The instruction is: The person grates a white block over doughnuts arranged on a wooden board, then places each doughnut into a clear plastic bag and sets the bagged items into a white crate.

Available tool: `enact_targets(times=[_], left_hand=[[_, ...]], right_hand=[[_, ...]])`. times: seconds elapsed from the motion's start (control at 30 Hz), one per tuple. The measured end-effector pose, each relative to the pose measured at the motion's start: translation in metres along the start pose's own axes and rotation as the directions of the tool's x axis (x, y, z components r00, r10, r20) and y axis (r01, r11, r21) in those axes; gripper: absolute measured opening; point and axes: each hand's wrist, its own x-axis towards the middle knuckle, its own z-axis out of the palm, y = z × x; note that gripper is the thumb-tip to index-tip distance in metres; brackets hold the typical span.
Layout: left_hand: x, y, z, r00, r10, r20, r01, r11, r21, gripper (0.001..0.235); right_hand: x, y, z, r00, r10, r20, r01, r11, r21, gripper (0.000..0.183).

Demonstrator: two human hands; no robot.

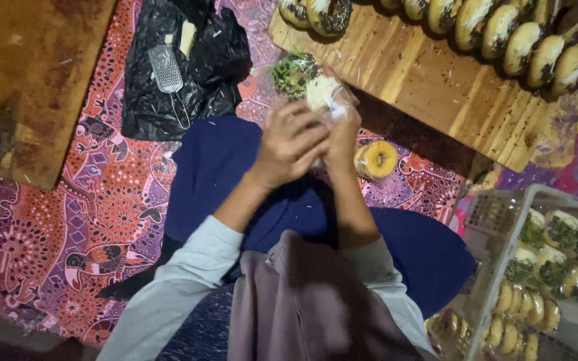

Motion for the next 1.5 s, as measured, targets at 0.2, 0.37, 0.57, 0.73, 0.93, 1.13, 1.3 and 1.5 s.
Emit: enact_targets(times=[0.2, 0.37, 0.57, 0.73, 0.93, 1.13, 1.3, 1.5], left_hand=[[-0.029, -0.017, -0.045, 0.996, -0.091, 0.023, 0.092, 0.995, -0.041, 0.043], [-0.070, 0.002, -0.065, 0.817, -0.565, -0.111, 0.541, 0.820, -0.188, 0.014], [-0.107, -0.013, -0.072, 0.458, -0.889, -0.028, 0.700, 0.379, -0.606, 0.021], [-0.121, -0.023, -0.068, 0.397, -0.917, -0.037, 0.705, 0.330, -0.628, 0.019], [-0.116, -0.013, -0.071, 0.556, -0.831, -0.037, 0.766, 0.529, -0.366, 0.020], [-0.096, 0.002, -0.073, 0.466, -0.848, -0.251, 0.666, 0.523, -0.531, 0.019], [-0.096, 0.018, -0.060, 0.435, -0.871, -0.230, 0.699, 0.487, -0.523, 0.022], [-0.082, 0.024, -0.059, 0.571, -0.797, -0.199, 0.735, 0.604, -0.309, 0.018]], right_hand=[[-0.016, -0.018, -0.014, 0.797, 0.094, 0.597, -0.471, 0.715, 0.516, 0.049], [-0.036, -0.049, -0.020, 0.818, 0.131, 0.561, -0.098, 0.991, -0.089, 0.028], [-0.049, -0.092, 0.022, 0.777, -0.148, 0.612, 0.327, 0.926, -0.191, 0.014], [-0.047, -0.077, 0.040, 0.811, -0.369, 0.453, 0.419, 0.908, -0.010, 0.013], [-0.035, -0.048, 0.065, 0.771, -0.466, 0.434, 0.489, 0.870, 0.064, 0.033], [0.011, -0.049, 0.032, 0.830, 0.221, 0.512, -0.042, 0.941, -0.337, 0.013], [-0.072, -0.033, 0.016, 0.909, -0.267, 0.321, 0.272, 0.962, 0.030, 0.024], [-0.040, -0.035, 0.039, 0.836, -0.359, 0.415, 0.399, 0.917, -0.011, 0.042]])
